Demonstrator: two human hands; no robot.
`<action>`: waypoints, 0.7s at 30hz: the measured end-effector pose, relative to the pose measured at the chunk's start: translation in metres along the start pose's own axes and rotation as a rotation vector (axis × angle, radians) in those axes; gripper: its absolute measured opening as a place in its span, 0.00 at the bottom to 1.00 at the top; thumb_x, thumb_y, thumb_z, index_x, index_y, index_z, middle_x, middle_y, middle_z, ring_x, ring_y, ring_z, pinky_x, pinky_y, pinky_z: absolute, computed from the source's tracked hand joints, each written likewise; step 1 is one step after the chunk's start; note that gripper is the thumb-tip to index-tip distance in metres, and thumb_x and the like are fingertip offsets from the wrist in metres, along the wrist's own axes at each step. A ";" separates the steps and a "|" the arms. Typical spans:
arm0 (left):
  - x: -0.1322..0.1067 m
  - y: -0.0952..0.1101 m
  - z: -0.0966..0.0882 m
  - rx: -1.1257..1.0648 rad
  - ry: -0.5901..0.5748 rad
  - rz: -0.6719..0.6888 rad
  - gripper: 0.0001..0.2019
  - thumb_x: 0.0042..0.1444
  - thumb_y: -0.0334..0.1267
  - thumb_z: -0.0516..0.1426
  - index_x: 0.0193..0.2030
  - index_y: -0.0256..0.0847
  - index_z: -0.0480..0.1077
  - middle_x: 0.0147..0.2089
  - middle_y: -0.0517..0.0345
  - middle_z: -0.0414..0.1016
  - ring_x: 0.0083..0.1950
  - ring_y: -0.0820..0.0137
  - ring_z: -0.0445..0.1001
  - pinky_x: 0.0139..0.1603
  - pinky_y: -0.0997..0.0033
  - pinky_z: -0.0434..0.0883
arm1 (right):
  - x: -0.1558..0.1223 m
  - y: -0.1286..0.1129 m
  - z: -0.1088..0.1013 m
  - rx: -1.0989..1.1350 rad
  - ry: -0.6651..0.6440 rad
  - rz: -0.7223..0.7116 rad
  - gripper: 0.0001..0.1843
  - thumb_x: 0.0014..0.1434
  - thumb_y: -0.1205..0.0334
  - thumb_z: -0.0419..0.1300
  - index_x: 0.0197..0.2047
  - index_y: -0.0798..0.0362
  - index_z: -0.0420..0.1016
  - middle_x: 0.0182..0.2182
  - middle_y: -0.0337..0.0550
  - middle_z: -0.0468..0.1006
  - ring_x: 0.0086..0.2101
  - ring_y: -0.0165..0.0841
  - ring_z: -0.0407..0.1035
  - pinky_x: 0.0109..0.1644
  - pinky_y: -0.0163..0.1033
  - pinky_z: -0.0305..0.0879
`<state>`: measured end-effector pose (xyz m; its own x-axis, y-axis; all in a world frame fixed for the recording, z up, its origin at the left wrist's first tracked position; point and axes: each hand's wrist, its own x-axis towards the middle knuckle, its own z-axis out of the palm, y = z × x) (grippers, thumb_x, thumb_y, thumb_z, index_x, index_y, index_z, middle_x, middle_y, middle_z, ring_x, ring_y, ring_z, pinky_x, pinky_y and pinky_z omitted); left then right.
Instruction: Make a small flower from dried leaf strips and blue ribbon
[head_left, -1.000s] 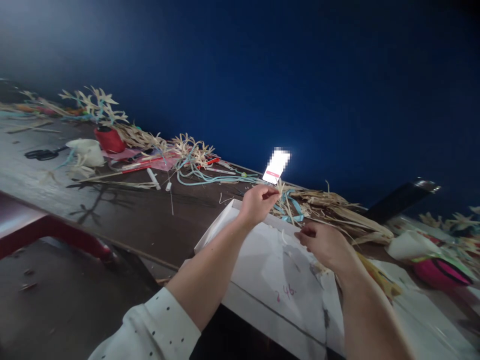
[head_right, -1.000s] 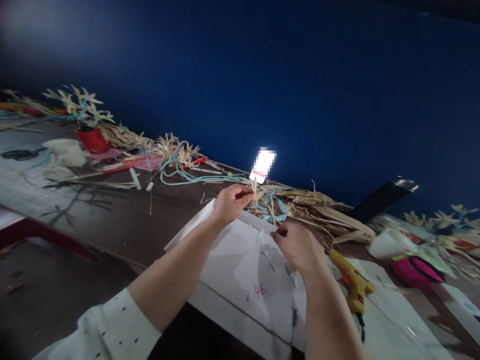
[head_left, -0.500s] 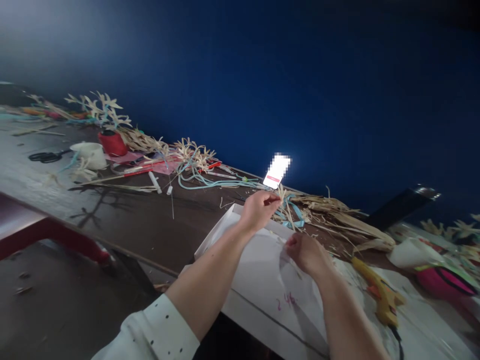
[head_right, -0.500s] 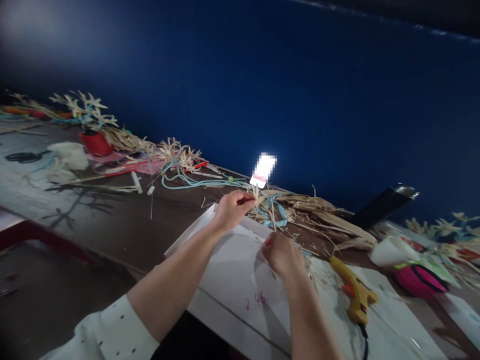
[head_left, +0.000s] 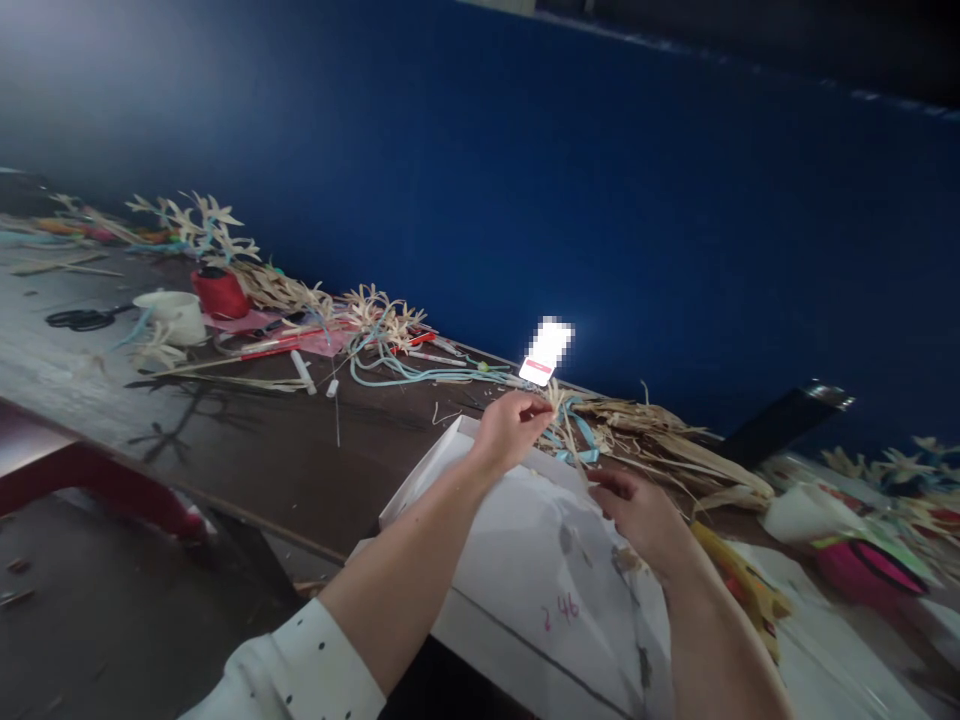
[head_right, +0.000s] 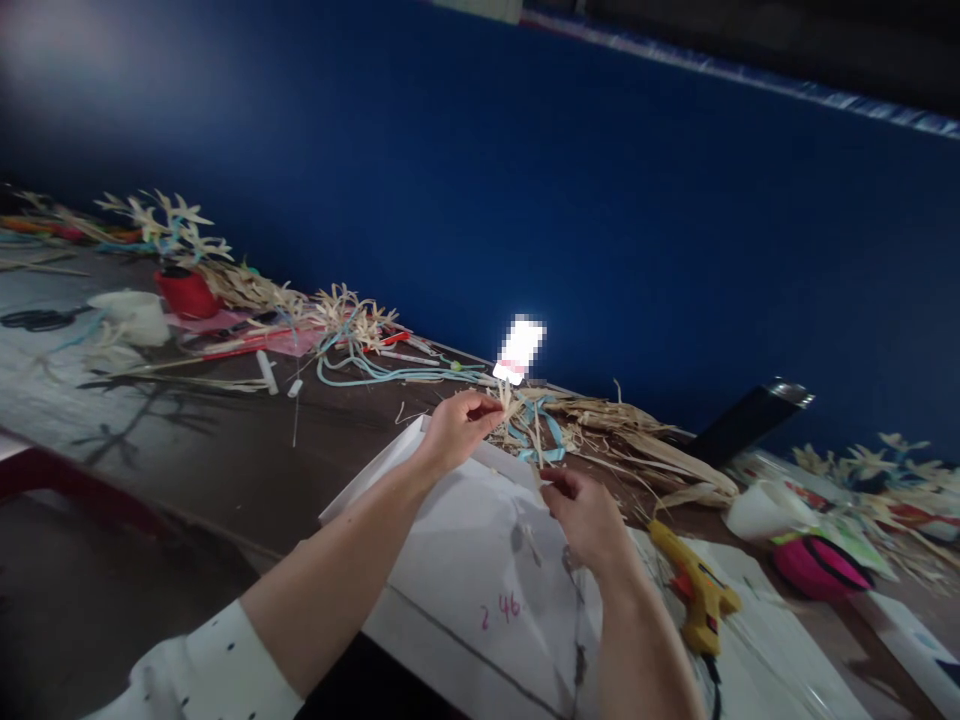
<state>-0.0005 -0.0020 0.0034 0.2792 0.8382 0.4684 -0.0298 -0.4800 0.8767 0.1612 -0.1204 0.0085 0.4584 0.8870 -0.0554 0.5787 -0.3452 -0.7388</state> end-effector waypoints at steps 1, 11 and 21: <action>0.000 0.000 0.000 0.001 0.002 0.011 0.09 0.50 0.41 0.59 0.34 0.38 0.75 0.35 0.56 0.76 0.35 0.73 0.71 0.37 0.75 0.67 | -0.001 0.000 0.001 0.103 -0.006 0.035 0.17 0.46 0.57 0.58 0.39 0.54 0.75 0.20 0.35 0.70 0.20 0.27 0.61 0.24 0.33 0.55; -0.002 -0.001 0.002 -0.070 -0.106 -0.089 0.11 0.49 0.42 0.58 0.36 0.37 0.73 0.33 0.57 0.76 0.31 0.74 0.71 0.33 0.76 0.67 | -0.008 -0.015 0.010 0.842 0.047 0.078 0.14 0.37 0.61 0.67 0.30 0.54 0.73 0.22 0.34 0.66 0.20 0.21 0.56 0.16 0.26 0.45; -0.004 -0.003 0.008 -0.128 -0.136 -0.207 0.12 0.49 0.44 0.59 0.35 0.38 0.71 0.28 0.61 0.74 0.23 0.76 0.70 0.24 0.78 0.65 | 0.020 -0.038 0.025 1.060 0.105 0.045 0.16 0.36 0.62 0.70 0.31 0.53 0.72 0.31 0.40 0.77 0.27 0.26 0.70 0.24 0.26 0.66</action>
<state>0.0058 -0.0057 -0.0018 0.4182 0.8685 0.2660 -0.0773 -0.2578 0.9631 0.1309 -0.0819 0.0189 0.5503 0.8315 -0.0762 -0.2995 0.1114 -0.9476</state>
